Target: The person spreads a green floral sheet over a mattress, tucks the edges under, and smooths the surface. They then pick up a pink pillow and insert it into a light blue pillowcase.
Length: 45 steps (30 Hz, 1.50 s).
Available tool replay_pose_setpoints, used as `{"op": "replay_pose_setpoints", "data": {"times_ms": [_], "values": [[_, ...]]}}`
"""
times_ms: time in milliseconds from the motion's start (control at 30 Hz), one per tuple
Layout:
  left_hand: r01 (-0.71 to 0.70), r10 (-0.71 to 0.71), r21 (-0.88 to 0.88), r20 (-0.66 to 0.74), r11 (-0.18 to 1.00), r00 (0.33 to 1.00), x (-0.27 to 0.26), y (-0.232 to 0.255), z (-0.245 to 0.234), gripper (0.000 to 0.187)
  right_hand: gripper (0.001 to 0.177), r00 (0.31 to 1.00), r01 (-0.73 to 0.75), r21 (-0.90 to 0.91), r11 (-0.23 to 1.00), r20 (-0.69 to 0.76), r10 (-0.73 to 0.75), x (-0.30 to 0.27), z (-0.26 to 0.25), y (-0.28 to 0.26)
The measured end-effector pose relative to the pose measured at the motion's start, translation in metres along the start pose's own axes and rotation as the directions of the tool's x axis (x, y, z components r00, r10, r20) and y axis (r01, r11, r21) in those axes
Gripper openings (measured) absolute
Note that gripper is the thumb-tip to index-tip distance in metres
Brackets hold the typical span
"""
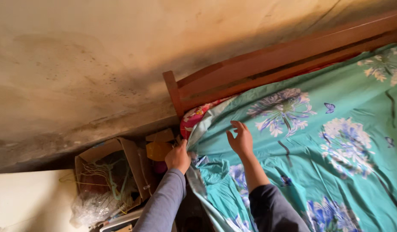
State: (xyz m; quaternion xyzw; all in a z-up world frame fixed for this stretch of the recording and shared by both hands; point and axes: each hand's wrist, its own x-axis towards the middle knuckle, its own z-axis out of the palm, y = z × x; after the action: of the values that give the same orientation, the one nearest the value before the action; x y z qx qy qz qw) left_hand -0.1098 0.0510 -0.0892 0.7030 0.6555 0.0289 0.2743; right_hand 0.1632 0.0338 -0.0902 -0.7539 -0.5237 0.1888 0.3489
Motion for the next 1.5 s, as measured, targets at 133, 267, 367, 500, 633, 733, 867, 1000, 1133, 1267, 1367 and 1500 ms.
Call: {"op": "replay_pose_setpoints", "data": {"times_ms": [133,267,367,500,633,733,867,1000,1133,1267,1367,1500], "values": [[-0.106,0.012,-0.224,-0.387,0.969,0.922,0.038,-0.053,0.044,0.026,0.061,0.982,0.042,-0.132,0.99,0.188,-0.016,0.026,0.033,-0.019],[0.033,-0.384,-0.808,-0.243,0.588,0.891,0.059,-0.101,0.073,0.027,0.077,0.943,-0.061,-0.252,0.966,0.303,0.138,0.038,0.057,-0.023],[0.1,-0.33,-0.853,-0.088,0.513,0.94,0.06,-0.103,0.072,0.031,0.086,0.926,-0.025,-0.377,0.926,0.34,0.164,0.055,0.071,-0.026],[-0.047,-0.061,-0.4,-0.254,0.915,0.965,0.063,-0.066,0.065,0.066,0.097,0.982,0.111,-0.415,0.903,0.186,-0.035,0.076,0.084,-0.019],[-0.17,0.067,-0.234,-0.394,0.957,0.917,0.101,-0.039,0.066,0.094,0.072,0.964,0.071,-0.409,0.91,0.263,0.043,0.094,0.099,0.004],[-0.16,0.036,-0.494,-0.251,0.854,0.967,0.133,-0.037,0.079,0.09,0.041,0.97,0.183,-0.255,0.949,0.204,-0.132,0.103,0.101,0.027],[0.154,-0.197,-0.757,0.033,0.635,0.98,0.162,-0.045,0.109,0.073,0.026,0.968,0.23,-0.089,0.969,0.122,-0.218,0.101,0.097,0.039],[0.237,-0.178,-0.892,0.18,0.385,0.967,0.187,-0.066,0.142,0.076,0.019,0.981,0.169,-0.04,0.985,0.103,-0.164,0.11,0.089,0.029],[0.093,-0.009,-0.756,0.114,0.647,0.993,0.191,-0.078,0.163,0.07,0.013,0.939,0.342,0.14,0.929,-0.039,-0.34,0.113,0.083,0.003],[0.078,0.071,-0.768,0.158,0.635,0.985,0.202,-0.066,0.161,0.058,0.014,0.974,0.227,0.122,0.966,-0.019,-0.226,0.122,0.079,-0.022],[0.15,-0.014,-0.654,0.209,0.742,0.978,0.185,-0.059,0.156,0.055,0.016,0.985,0.16,0.06,0.985,0.053,-0.164,0.114,0.082,-0.024],[0.147,-0.079,-0.52,0.15,0.841,0.985,0.176,-0.041,0.128,0.06,0.02,0.963,0.26,0.027,0.965,0.067,-0.261,0.115,0.084,-0.015]]}}
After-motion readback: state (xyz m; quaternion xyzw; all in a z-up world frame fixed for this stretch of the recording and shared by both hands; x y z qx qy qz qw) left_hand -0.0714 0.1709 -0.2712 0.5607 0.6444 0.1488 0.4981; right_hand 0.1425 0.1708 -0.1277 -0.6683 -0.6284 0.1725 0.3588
